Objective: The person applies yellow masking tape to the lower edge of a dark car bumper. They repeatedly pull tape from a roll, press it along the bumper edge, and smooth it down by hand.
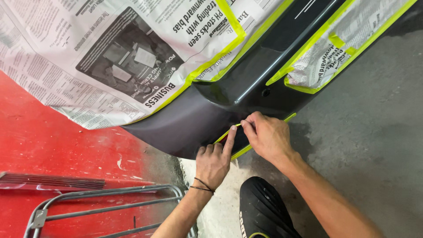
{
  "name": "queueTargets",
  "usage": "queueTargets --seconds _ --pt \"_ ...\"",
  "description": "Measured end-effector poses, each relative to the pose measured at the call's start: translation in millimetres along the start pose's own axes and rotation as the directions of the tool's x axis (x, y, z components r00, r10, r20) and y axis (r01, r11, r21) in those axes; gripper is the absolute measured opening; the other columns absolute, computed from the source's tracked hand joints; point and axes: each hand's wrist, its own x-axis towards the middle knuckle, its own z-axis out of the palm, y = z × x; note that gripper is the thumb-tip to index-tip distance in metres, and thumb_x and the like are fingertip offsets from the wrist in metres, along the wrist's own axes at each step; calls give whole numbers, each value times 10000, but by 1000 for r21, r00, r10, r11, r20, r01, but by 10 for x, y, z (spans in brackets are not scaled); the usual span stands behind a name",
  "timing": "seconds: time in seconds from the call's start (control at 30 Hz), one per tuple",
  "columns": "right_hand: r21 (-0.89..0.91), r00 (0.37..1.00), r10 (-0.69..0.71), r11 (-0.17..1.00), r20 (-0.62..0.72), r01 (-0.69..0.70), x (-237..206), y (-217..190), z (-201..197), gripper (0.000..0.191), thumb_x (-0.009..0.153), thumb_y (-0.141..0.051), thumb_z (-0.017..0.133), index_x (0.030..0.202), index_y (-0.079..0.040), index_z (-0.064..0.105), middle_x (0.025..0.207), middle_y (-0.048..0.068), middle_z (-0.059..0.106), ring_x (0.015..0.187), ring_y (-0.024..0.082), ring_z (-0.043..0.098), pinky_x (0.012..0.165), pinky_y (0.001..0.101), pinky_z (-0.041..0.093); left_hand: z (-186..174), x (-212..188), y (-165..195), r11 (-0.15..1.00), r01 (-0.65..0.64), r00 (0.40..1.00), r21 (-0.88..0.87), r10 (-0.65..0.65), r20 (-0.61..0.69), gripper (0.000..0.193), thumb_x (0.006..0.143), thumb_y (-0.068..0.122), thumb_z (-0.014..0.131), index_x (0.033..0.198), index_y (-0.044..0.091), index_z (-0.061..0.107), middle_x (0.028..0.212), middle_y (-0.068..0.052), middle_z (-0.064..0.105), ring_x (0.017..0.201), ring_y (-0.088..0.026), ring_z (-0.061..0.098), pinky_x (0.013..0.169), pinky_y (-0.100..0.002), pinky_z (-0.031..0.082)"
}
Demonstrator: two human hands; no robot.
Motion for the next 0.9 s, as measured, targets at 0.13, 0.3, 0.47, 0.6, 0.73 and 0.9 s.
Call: queueTargets --seconds 0.13,0.3,0.47,0.6,0.73,0.9 --pt "21 998 60 998 -6 -60 -30 -11 48 245 944 -315 678 874 -81 697 695 110 718 639 340 700 576 470 523 -31 23 -49 999 -44 999 5 44 21 753 847 134 632 1571 124 426 683 -28 557 619 -205 589 608 -379 493" --pt "143 989 135 982 -56 -126 -77 -26 105 246 927 -315 699 884 -74 715 727 102 736 620 311 708 576 440 532 -70 50 -39 1000 -27 998 5 26 49 756 840 156 647 1566 143 435 709 -29 582 628 -199 606 608 -374 498" --pt "244 966 254 941 -58 -233 -115 -27 172 252 912 -330 720 887 -81 737 699 97 733 588 272 712 560 405 538 -143 79 -83 998 -61 998 26 60 11 730 854 253 679 1539 153 448 779 -41 619 641 -211 606 610 -380 492" --pt "326 951 292 913 -98 -246 -171 -44 247 236 915 -315 724 879 -81 727 703 90 737 593 254 722 560 388 545 -221 115 -97 989 -99 995 109 98 16 695 856 216 667 1526 164 491 827 -40 639 682 -207 598 635 -371 476" --pt "372 936 322 894 -142 -251 -200 -65 302 228 911 -302 737 868 -79 721 709 92 739 603 255 725 567 384 546 -324 196 -118 986 -139 990 91 141 -14 659 866 242 670 1502 151 525 894 -50 624 771 -230 571 721 -389 452" --pt "394 939 304 892 -159 -222 -196 -72 293 201 907 -284 731 883 -84 722 732 89 748 639 260 733 581 382 547 -419 334 -159 969 -219 976 114 219 14 658 849 254 681 1486 171 543 883 -39 561 804 -226 541 752 -390 435"
